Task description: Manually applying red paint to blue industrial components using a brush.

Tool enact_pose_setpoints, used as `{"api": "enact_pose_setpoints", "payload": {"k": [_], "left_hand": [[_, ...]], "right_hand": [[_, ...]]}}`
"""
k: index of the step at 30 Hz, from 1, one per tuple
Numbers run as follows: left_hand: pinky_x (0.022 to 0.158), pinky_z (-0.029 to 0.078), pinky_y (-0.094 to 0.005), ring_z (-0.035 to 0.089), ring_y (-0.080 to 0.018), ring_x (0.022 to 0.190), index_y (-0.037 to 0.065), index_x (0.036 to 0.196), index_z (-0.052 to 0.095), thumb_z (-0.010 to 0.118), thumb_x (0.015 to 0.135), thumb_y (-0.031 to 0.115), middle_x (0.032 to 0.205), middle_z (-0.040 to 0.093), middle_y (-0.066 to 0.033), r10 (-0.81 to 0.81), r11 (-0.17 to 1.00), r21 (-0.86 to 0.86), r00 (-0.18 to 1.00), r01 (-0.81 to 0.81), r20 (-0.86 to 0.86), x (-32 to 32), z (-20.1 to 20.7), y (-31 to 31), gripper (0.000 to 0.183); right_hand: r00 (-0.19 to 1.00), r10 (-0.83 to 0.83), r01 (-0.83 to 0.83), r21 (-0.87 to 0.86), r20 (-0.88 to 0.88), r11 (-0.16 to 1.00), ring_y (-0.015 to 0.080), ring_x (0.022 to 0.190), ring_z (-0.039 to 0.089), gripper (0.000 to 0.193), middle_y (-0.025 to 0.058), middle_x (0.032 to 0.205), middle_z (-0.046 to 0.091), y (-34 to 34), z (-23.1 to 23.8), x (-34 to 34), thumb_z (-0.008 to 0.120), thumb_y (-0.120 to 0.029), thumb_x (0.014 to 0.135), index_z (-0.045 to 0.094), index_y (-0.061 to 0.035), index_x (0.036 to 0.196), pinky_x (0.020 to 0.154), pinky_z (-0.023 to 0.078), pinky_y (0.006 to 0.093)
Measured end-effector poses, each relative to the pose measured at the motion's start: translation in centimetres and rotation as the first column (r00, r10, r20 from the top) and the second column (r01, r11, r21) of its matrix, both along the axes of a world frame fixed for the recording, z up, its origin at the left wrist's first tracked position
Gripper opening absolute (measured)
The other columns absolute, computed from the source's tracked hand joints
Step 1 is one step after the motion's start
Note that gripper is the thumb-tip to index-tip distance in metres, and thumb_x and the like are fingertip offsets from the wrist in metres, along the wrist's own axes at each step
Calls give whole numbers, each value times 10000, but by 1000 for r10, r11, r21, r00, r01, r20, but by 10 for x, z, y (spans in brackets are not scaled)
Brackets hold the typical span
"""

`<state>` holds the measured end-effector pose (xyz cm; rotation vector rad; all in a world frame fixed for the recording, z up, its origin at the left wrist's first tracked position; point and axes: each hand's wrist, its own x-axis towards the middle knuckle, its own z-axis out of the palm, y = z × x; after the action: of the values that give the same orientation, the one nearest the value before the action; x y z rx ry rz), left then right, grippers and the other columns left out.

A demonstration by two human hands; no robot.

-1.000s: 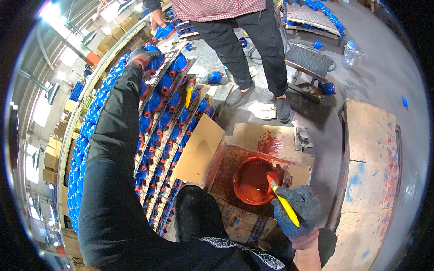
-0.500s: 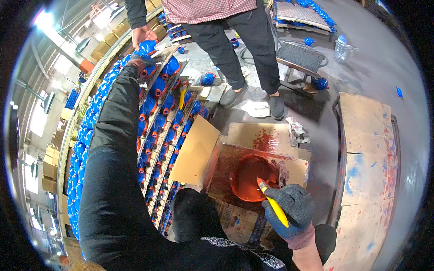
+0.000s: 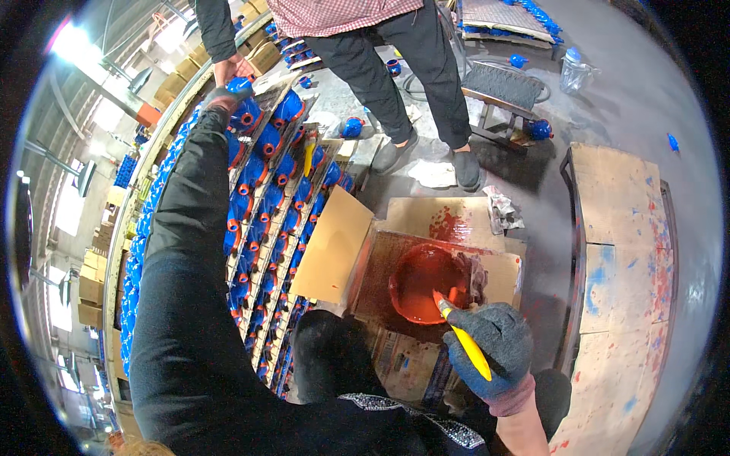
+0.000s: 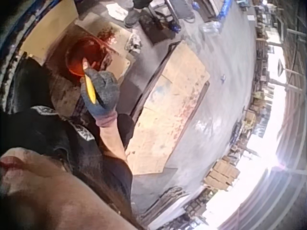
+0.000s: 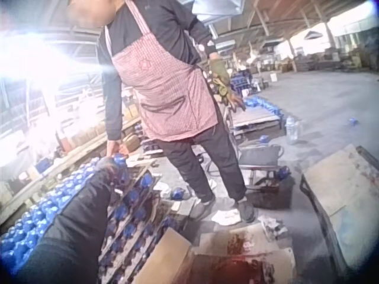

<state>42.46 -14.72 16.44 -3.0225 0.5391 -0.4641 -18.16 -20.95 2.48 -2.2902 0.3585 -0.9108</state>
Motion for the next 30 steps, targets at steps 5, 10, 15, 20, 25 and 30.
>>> {"api": "enact_pose_setpoints", "payload": {"k": [5,10,15,20,25,30], "left_hand": [[813,471,-320,649,-223,942,36,1099,654,662,802,457,1028,679,-145,-413,854,-325,909,406,49,-63,17,6,516],[691,480,-287,592,-137,750,18,1041,638,653,858,165,882,646,-60,-876,434,-564,476,702,-82,-262,-40,36,235],[809,495,-376,632,-289,908,16,1012,647,717,792,166,951,636,-169,-996,32,-518,-17,855,-90,-387,-114,87,276],[763,505,-305,625,-157,849,19,1061,635,703,831,187,919,647,-88,-992,122,-723,53,681,-118,-450,-146,135,293],[784,499,-275,622,-152,857,29,1032,651,695,826,232,928,643,-80,-945,328,-878,119,349,-306,-468,-163,156,292],[758,516,-304,630,-174,865,40,963,644,622,864,222,902,651,-60,-920,257,-713,391,652,26,-420,-225,191,209]], "right_hand": [[999,11,-11,2,38,1000,257,689,558,363,76,760,589,12,0,-12,743,-27,654,697,-83,1010,625,445,357],[997,-8,13,-50,83,999,268,675,548,362,88,740,573,39,9,-35,737,-5,650,699,-78,1002,609,439,360],[992,-16,27,-89,126,996,273,670,549,353,88,737,572,66,4,-60,729,14,652,698,-84,990,604,446,366],[993,-75,79,-42,93,996,286,733,597,254,113,827,629,86,2,-95,685,-9,741,680,-73,987,640,469,359],[980,-192,190,33,58,981,257,963,639,269,130,1026,677,71,-25,-114,627,-23,831,665,-46,1096,866,488,336],[936,-328,343,-122,130,931,249,988,635,276,123,1143,643,53,-64,-109,601,-69,875,633,-66,1149,825,501,327]]}}
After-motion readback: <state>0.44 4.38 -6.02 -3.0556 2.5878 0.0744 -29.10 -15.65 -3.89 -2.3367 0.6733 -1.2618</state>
